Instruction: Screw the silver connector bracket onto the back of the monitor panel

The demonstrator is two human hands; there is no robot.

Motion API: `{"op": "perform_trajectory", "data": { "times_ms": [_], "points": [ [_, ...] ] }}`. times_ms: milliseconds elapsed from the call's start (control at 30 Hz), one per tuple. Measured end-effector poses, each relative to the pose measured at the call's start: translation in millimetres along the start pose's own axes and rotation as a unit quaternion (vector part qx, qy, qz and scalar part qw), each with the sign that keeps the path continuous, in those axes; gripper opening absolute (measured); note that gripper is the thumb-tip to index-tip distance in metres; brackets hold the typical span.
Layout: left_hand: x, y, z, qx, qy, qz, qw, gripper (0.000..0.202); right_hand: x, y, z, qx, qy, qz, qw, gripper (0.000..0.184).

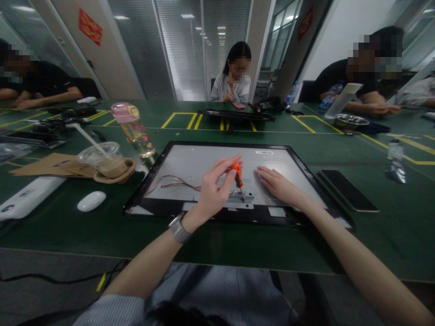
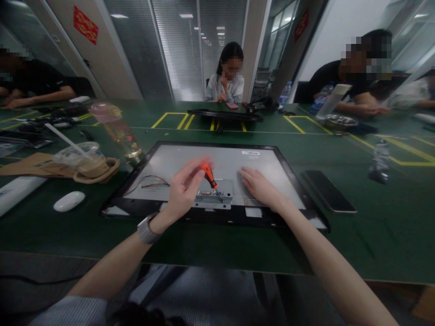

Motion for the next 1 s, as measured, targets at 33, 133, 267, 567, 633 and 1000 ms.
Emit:
{"op": "perform_trajectory", "data": {
  "times_ms": [33, 133, 267, 567, 633, 1000],
  "points": [
    [1.4, 0, 0, 0.0, 0.01, 0.007, 1.0, 0.028, 0, 0, 0, 0.004, 0.001, 0.001, 1.0, 0.049],
    [7.2, 1, 1, -0.015, 0.047, 0.034, 0.998, 0.016, 0, -1, -1, 0.012, 0.004, 0.0, 1.0, 0.049],
    [9.9, 0, -1, -0.029, 0.062, 0.055, 0.996, 0.015, 0, -2, 0, 0.012, 0.0, -0.008, 1.0, 0.049],
    [-1.1, 7, -2, -0.043, 0.005, 0.051, 0.998, 0.031, -2, 1, 0, 0.011, -0.003, -0.016, 1.0, 0.048],
    [1.2, 8, -2, -0.052, 0.023, 0.059, 0.997, 0.022, -2, 0, 0, 0.014, -0.003, -0.016, 1.0, 0.048],
    [5.6, -1, -2, -0.024, 0.047, 0.053, 0.997, 0.012, 0, -2, 0, 0.005, -0.008, -0.005, 1.0, 0.049]
  ]
}}
Point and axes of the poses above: each hand's wrist, its own z-axis towards the middle knuckle, its own x-axis out of the back of the hand, y = z × x, the point moved 9 cm from there along z, towards the middle knuckle, and after that the axes turned 3 degrees about x, right-handed, at the moved point
